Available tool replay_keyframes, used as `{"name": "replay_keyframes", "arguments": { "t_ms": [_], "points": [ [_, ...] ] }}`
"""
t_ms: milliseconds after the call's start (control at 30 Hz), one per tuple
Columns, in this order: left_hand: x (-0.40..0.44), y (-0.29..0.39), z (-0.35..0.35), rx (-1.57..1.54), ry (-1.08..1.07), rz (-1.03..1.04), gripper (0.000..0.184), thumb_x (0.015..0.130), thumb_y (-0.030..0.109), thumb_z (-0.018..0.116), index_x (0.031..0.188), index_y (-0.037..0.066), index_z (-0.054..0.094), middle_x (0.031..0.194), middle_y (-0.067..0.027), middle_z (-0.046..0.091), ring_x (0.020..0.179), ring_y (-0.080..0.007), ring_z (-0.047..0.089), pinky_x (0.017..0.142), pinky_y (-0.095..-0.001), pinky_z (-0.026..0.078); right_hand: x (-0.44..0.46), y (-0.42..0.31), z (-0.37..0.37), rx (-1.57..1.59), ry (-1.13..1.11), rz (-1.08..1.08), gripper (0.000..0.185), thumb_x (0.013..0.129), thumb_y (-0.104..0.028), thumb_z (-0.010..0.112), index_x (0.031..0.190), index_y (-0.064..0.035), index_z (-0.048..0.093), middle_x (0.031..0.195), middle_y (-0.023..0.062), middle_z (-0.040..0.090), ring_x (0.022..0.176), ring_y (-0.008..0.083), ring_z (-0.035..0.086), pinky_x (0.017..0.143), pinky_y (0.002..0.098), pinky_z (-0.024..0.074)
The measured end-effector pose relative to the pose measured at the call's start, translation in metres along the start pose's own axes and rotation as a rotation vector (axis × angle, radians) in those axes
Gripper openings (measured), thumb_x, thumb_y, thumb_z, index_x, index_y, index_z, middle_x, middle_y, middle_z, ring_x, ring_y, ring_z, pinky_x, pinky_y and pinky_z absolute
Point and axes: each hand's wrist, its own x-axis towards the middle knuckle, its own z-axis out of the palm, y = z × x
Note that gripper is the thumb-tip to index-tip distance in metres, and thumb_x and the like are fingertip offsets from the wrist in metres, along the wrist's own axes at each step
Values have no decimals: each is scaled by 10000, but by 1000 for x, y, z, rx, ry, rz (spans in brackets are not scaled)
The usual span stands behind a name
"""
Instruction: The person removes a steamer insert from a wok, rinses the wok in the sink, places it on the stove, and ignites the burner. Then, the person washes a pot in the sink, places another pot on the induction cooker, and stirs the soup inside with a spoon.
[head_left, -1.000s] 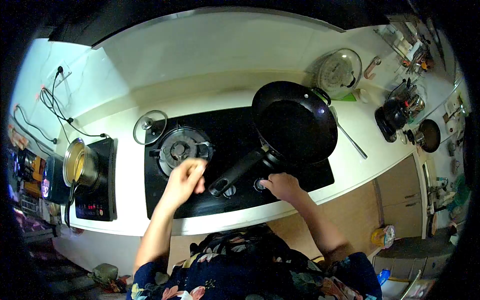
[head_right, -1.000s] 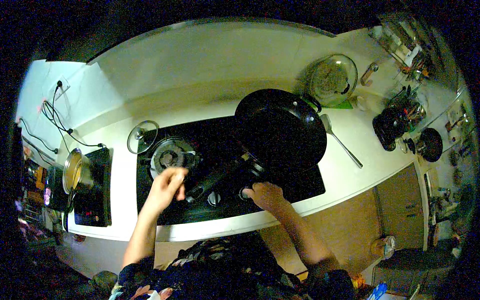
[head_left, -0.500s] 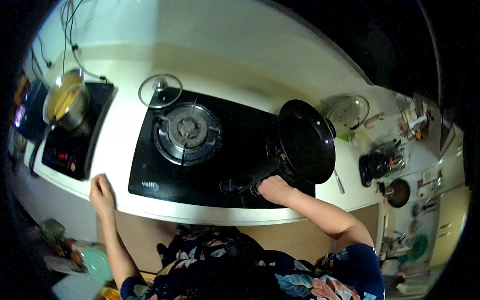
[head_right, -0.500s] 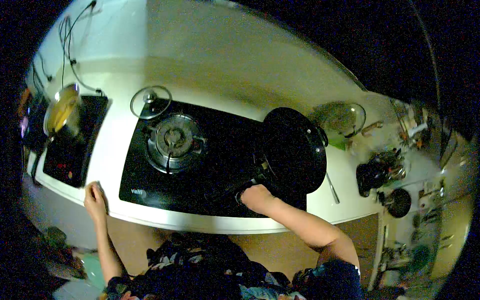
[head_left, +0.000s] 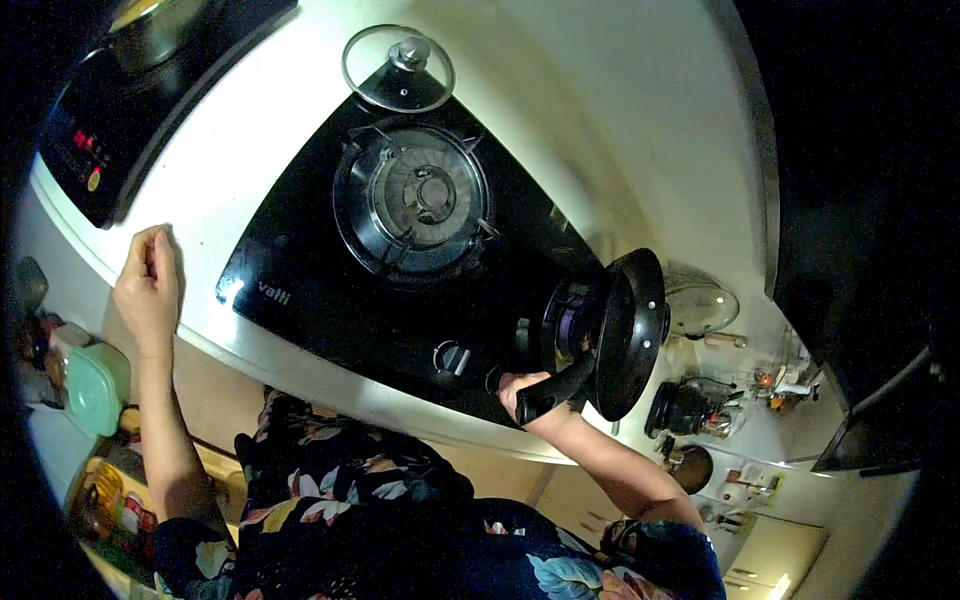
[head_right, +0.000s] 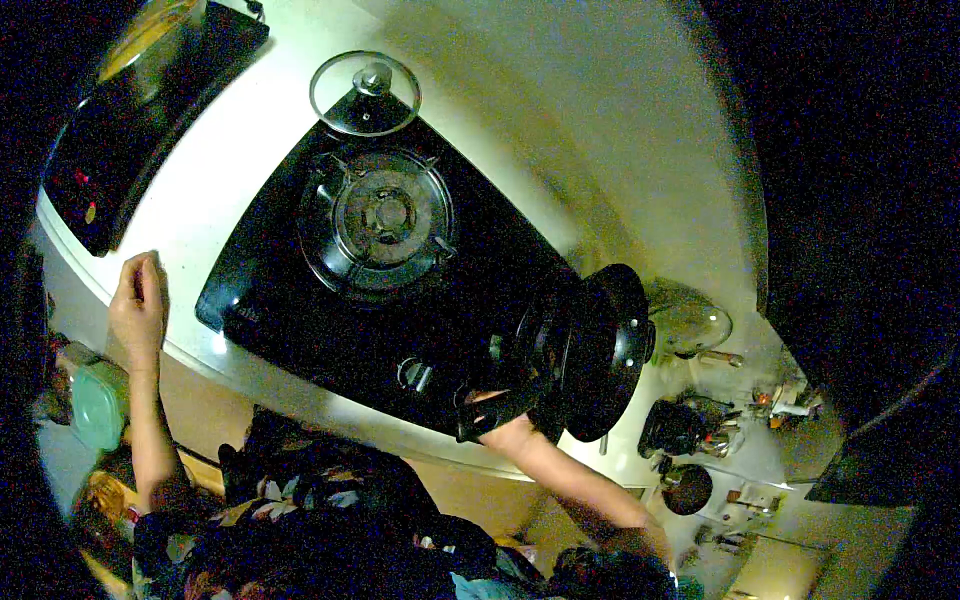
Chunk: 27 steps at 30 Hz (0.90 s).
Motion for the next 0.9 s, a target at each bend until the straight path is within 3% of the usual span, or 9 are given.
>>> {"name": "replay_keyframes", "arguments": {
  "t_ms": [267, 367, 467, 533, 567, 633, 733, 833, 900],
  "points": [
    [1, -1, -4, -1, -92, -100, 163, 923, 177, 580, 985, 56, 670, 730, -81, 669, 638, -102, 624, 580, -245, 477, 0, 0, 13, 57, -353, 96, 127, 701, -212, 574, 728, -105, 637, 660, 108, 628, 592, 270, 640, 509, 409, 495],
    [2, 0, -4, 13, -57, -35, 160, 924, 173, 574, 988, 64, 671, 729, -82, 666, 633, -109, 623, 587, -244, 480, -1, -1, 15, 36, -349, 103, 133, 695, -205, 572, 744, -101, 639, 636, 110, 625, 570, 272, 636, 475, 407, 486],
    [3, 12, -9, 26, -88, -101, 154, 918, 177, 579, 981, 70, 670, 726, -82, 662, 624, -121, 623, 588, -245, 481, -1, -2, 4, 15, -255, 81, 136, 805, -149, 570, 742, -32, 597, 594, 161, 611, 543, 301, 637, 492, 384, 512],
    [4, 10, -12, 64, -189, -172, 215, 943, 285, 526, 1026, 126, 645, 815, -106, 678, 707, -208, 662, 634, -313, 506, 4, 0, -7, 186, -178, 152, 291, 898, -260, 558, 752, -12, 606, 595, 165, 617, 537, 275, 645, 474, 367, 504],
    [4, 9, -15, 87, -242, -207, 245, 956, 338, 500, 1049, 154, 633, 859, -118, 686, 749, -251, 682, 657, -348, 519, -10, 8, 20, 411, -246, 309, 327, 921, -277, 537, 774, 7, 608, 612, 159, 627, 537, 248, 647, 466, 345, 502],
    [7, 24, -20, 129, -167, -123, 177, 921, 234, 563, 988, 97, 653, 730, -81, 651, 634, -149, 619, 584, -279, 483, -7, 8, 19, 1214, -465, 951, 403, 954, -322, 500, 846, 50, 608, 680, 142, 654, 545, 182, 645, 452, 272, 496],
    [7, 24, -18, 114, -103, -73, 121, 897, 165, 602, 936, 71, 666, 628, -45, 602, 549, -79, 551, 524, -238, 449, -11, 1, 16, 1675, -347, 1345, 405, 937, -345, 520, 874, 45, 609, 728, 143, 666, 549, 189, 648, 446, 242, 492],
    [6, 17, -12, 74, -79, -55, 110, 895, 158, 604, 922, 73, 668, 617, -40, 587, 545, -76, 538, 523, -234, 443, -9, 0, 20, 1609, -333, 1261, 382, 946, -315, 513, 867, 46, 611, 703, 155, 661, 539, 195, 645, 443, 241, 489],
    [6, 12, -8, 19, -50, -31, 109, 895, 157, 603, 918, 72, 669, 612, -37, 579, 543, -75, 532, 527, -232, 442, -5, 4, 30, 1182, -448, 966, 353, 944, -292, 523, 865, 41, 610, 678, 155, 657, 530, 216, 644, 438, 264, 491]
  ]
}}
